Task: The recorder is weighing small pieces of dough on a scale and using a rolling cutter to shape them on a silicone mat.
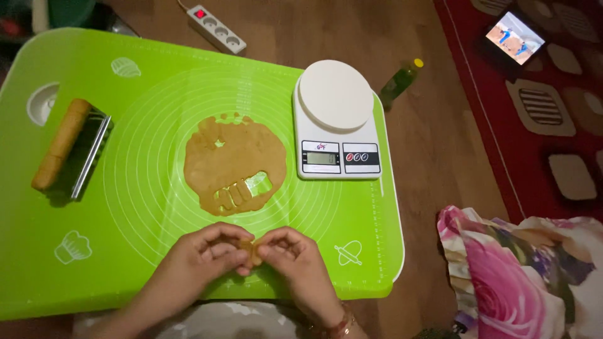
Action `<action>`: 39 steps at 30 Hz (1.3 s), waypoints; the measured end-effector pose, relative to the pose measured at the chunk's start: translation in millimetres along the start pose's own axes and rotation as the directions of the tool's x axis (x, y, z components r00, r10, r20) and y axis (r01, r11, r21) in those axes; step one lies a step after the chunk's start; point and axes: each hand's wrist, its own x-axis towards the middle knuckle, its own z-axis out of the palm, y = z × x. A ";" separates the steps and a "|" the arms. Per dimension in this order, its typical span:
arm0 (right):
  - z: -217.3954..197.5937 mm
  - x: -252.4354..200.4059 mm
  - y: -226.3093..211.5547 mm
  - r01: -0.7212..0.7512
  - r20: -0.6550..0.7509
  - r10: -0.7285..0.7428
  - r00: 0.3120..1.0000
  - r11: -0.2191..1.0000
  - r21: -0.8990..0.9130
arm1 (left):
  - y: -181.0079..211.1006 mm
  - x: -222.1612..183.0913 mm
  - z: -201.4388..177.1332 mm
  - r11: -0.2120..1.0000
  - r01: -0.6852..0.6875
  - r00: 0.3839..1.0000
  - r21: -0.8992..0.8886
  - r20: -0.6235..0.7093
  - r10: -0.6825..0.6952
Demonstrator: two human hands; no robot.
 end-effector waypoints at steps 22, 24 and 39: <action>-108.0 84.7 -185.7 0.417 -0.106 -0.700 0.706 0.533 -0.737 | 2.9 -15.5 -77.7 0.955 0.025 0.949 -0.294 -0.294 -0.115; -114.9 51.5 -165.1 0.259 -0.248 -0.623 0.742 0.608 -0.751 | 5.6 -8.8 -80.4 0.961 0.016 0.944 -0.277 -0.312 -0.106; -114.2 -19.2 -21.7 0.165 -0.315 -0.733 0.603 0.501 -0.849 | 107.7 142.4 -17.9 0.980 -0.069 0.986 -0.185 -0.165 0.038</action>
